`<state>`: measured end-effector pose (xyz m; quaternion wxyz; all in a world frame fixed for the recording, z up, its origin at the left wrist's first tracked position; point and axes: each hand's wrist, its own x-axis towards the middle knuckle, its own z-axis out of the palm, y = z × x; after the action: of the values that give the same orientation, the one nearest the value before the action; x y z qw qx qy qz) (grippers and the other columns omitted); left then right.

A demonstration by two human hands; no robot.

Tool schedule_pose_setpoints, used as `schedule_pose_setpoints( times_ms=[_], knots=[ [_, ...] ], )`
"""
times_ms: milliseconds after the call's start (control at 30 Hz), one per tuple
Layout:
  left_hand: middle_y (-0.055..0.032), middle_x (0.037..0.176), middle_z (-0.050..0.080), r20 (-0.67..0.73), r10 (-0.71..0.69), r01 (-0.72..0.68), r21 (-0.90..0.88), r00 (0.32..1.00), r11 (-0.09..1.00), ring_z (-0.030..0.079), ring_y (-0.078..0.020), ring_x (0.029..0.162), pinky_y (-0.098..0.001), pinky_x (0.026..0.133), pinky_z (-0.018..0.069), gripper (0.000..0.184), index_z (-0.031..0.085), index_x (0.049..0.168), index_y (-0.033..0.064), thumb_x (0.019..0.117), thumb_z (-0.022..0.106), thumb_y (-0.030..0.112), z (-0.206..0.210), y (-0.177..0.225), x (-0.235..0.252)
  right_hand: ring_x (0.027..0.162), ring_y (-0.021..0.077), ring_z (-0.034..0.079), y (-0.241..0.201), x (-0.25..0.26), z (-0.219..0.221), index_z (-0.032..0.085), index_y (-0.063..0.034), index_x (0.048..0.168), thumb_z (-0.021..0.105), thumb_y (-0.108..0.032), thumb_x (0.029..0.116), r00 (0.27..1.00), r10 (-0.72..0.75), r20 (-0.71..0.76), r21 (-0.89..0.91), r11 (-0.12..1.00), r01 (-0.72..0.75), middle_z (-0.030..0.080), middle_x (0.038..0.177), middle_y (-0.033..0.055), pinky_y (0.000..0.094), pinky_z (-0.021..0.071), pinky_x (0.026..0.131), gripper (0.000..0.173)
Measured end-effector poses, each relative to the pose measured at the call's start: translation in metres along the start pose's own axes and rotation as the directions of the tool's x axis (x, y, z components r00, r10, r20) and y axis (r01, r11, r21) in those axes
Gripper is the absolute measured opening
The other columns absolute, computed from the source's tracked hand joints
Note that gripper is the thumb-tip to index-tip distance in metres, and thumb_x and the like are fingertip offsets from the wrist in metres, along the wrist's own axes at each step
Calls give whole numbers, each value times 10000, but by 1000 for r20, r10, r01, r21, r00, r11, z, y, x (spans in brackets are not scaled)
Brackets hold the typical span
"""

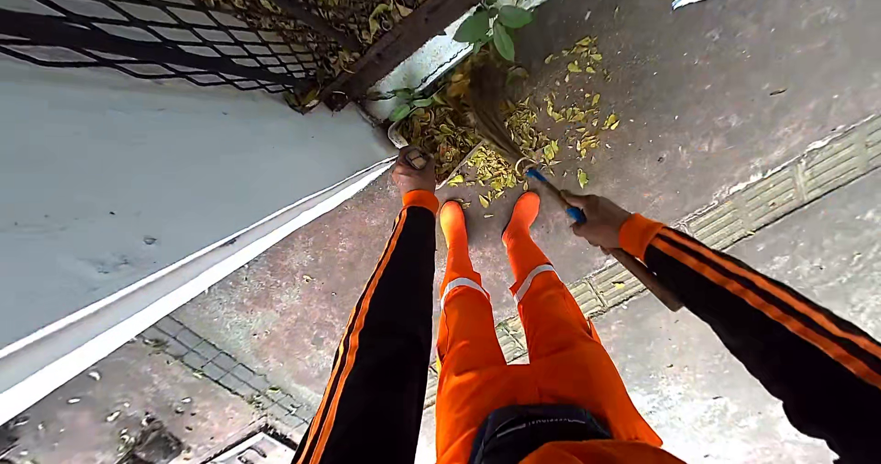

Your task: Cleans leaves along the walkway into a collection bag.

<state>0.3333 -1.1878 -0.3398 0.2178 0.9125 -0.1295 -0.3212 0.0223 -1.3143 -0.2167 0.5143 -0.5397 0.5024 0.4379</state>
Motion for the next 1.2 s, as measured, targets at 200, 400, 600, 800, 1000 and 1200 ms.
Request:
schedule_pose_setpoints(
  times_ms=[200, 400, 600, 800, 1000, 1200],
  knots=[
    [-177, 1103, 734, 175, 149, -135, -89, 973, 987, 707, -289, 1029, -517, 958, 550, 369, 693, 1196, 39, 847, 808, 77, -22, -18, 9, 615, 241, 640, 77, -115, 23, 431, -126, 1518, 579, -190, 1048, 1000, 11, -14, 172, 985, -8, 645, 954, 167, 437, 582, 595, 497],
    [-193, 1116, 734, 243, 251, -263, 20, 937, 965, 712, -314, 1041, -537, 965, 546, 365, 696, 1197, 32, 842, 780, 27, -40, -24, 15, 474, 169, 528, 131, -177, 57, 354, -193, 1590, 557, -179, 1061, 925, 312, -217, 535, 831, -155, 573, 766, 94, 342, 475, 409, 566],
    [-205, 1111, 732, 294, 310, -340, 56, 904, 939, 707, -330, 1048, -547, 971, 535, 368, 697, 1192, 23, 835, 787, 46, -37, -31, 27, 723, 246, 622, 70, -18, 92, 387, -103, 1534, 581, -192, 1045, 931, 334, -150, 531, 821, -210, 625, 1029, 193, 427, 555, 672, 534],
    [-198, 1153, 725, 296, 330, -355, 34, 896, 934, 704, -308, 1074, -523, 988, 539, 418, 685, 1232, 30, 829, 793, 52, -29, -47, 34, 848, 331, 682, -67, 8, 146, 343, -83, 1546, 596, -120, 988, 998, -51, -29, 227, 972, 57, 638, 1111, 230, 502, 574, 744, 614],
    [-169, 1124, 736, 147, 318, -294, -166, 937, 941, 712, -254, 1045, -462, 966, 569, 401, 692, 1192, 8, 806, 797, -17, -37, -50, 27, 1100, 420, 667, -29, -77, 163, 156, -116, 1654, 593, -85, 981, 994, -98, -54, 116, 988, 103, 652, 1240, 268, 580, 518, 965, 803],
    [-174, 1162, 725, 62, 168, -143, -293, 984, 945, 711, -264, 1004, -469, 890, 594, 466, 670, 1218, -10, 780, 829, -23, -73, -66, -4, 870, 414, 718, 124, -210, 219, 252, -174, 1648, 621, -134, 972, 973, 0, -230, 185, 982, 44, 728, 1014, 241, 615, 558, 845, 772]
  ],
)
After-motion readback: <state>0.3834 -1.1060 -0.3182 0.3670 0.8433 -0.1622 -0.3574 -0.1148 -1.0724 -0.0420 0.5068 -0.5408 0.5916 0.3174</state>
